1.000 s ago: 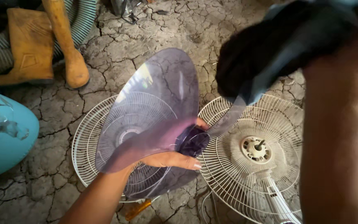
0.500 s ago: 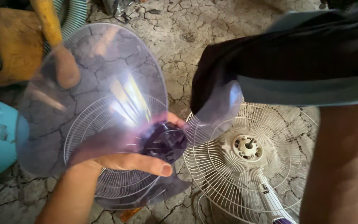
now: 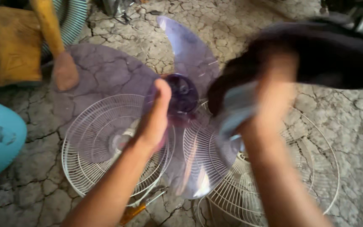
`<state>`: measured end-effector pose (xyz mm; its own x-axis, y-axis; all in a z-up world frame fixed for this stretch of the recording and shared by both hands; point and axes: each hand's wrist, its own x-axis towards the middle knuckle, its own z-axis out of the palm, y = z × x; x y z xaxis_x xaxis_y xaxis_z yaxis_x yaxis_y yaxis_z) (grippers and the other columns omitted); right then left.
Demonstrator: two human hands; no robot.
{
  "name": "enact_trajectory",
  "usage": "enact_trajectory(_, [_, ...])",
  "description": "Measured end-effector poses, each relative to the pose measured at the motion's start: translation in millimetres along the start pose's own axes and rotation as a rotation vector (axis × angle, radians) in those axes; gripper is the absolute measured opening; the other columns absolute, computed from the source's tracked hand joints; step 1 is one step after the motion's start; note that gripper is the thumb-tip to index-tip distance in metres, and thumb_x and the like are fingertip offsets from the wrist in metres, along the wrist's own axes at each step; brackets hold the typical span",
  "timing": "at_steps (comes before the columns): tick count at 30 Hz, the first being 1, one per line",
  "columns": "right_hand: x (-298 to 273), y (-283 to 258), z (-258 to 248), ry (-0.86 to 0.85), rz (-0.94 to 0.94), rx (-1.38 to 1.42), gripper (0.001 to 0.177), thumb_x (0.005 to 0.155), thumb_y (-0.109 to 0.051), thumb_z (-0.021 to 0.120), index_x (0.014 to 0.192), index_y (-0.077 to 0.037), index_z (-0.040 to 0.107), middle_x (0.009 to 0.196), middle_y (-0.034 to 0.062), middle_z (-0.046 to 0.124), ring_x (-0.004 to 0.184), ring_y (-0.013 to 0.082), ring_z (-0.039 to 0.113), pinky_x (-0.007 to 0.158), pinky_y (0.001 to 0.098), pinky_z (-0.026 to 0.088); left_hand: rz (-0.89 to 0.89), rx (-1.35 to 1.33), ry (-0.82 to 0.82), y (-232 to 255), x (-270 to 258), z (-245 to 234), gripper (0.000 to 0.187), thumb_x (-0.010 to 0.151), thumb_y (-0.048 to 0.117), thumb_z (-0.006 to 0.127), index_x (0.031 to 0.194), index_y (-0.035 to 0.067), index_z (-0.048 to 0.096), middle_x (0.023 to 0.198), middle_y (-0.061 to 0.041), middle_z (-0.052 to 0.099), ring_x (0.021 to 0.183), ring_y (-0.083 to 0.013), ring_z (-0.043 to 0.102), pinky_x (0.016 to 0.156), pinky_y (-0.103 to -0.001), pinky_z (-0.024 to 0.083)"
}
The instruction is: The person wipes a fan cage with a cloth, then attaches the cage to the fan stand. They wipe the fan blades with the cloth and mount the blades onto the stand, securing them with a nut.
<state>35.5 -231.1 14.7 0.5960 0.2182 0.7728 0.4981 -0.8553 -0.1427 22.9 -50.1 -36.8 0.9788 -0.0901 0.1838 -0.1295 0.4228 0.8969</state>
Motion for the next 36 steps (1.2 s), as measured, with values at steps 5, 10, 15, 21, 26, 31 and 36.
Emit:
enact_trajectory(5, [-24.8,-53.4,-10.8,0.077,0.014,0.326,0.038,0.091,-0.017,0.058,0.126,-0.001,0.063,0.128,0.0275,0.061,0.119,0.0435,0.059,0.101,0.0509,0.05,0.043,0.096,0.062,-22.0,-1.1,12.5,0.064,0.099,0.052,0.06,0.14,0.003,0.051,0.124,-0.009,0.064,0.105,-0.0164,0.064,0.079,-0.031,0.056])
enact_trajectory(10, [-5.8,-39.5,-15.3,-0.194,0.65,0.742,0.053,0.085,-0.033,0.071,0.127,-0.001,0.059,0.115,0.0176,0.073,0.106,0.0331,0.073,0.099,0.0405,0.057,0.138,0.144,0.11,-20.5,-17.8,30.4,0.056,0.099,0.044,0.063,0.136,0.003,0.052,0.121,-0.007,0.064,0.104,-0.0143,0.063,0.082,-0.03,0.054])
enact_trajectory(15, [-20.2,-60.9,-20.0,-0.057,0.079,0.629,0.06,0.094,-0.021,0.075,0.149,-0.01,0.052,0.147,0.0162,0.054,0.137,0.0344,0.054,0.12,0.0406,0.046,0.363,0.181,0.169,12.7,3.5,41.5,0.048,0.099,0.035,0.067,0.132,0.004,0.053,0.118,-0.005,0.064,0.104,-0.0122,0.061,0.085,-0.029,0.053])
enact_trajectory(21, [-6.3,-45.1,-2.0,-0.255,0.157,0.414,0.056,0.088,-0.028,0.072,0.137,-0.007,0.056,0.119,0.0238,0.064,0.107,0.0429,0.064,0.091,0.0496,0.052,0.393,0.401,-0.031,40.0,-27.2,35.7,0.04,0.099,0.026,0.071,0.128,0.004,0.054,0.114,-0.003,0.063,0.103,-0.0097,0.06,0.088,-0.028,0.051])
enact_trajectory(26, [-2.4,-73.4,9.9,0.003,0.343,0.563,0.027,0.101,-0.025,0.066,0.116,-0.003,0.064,0.097,0.0251,0.07,0.092,0.0458,0.067,0.077,0.0501,0.055,0.261,0.384,0.123,42.1,-20.5,11.4,0.031,0.103,0.019,0.073,0.123,0.003,0.057,0.11,-0.001,0.067,0.102,-0.0083,0.061,0.089,-0.027,0.051])
enact_trajectory(31, [6.2,-49.6,43.6,-0.308,0.382,0.633,0.031,0.095,-0.033,0.067,0.096,-0.002,0.069,0.074,0.0251,0.067,0.065,0.0429,0.069,0.063,0.0492,0.053,0.27,0.224,0.095,62.7,-22.7,-36.0,0.03,0.11,0.02,0.075,0.129,0.001,0.062,0.112,0.0,0.065,0.101,-0.007,0.06,0.096,-0.026,0.05])
enact_trajectory(36, [10.7,-35.8,115.5,0.058,0.464,0.503,0.035,0.097,-0.033,0.067,0.095,0.001,0.07,0.081,0.0263,0.071,0.075,0.0445,0.07,0.065,0.0482,0.055,0.121,0.163,0.185,121.0,-47.9,-95.4,0.032,0.097,0.025,0.072,0.126,0.015,0.062,0.106,-0.001,0.069,0.087,-0.018,0.068,0.076,-0.031,0.055])
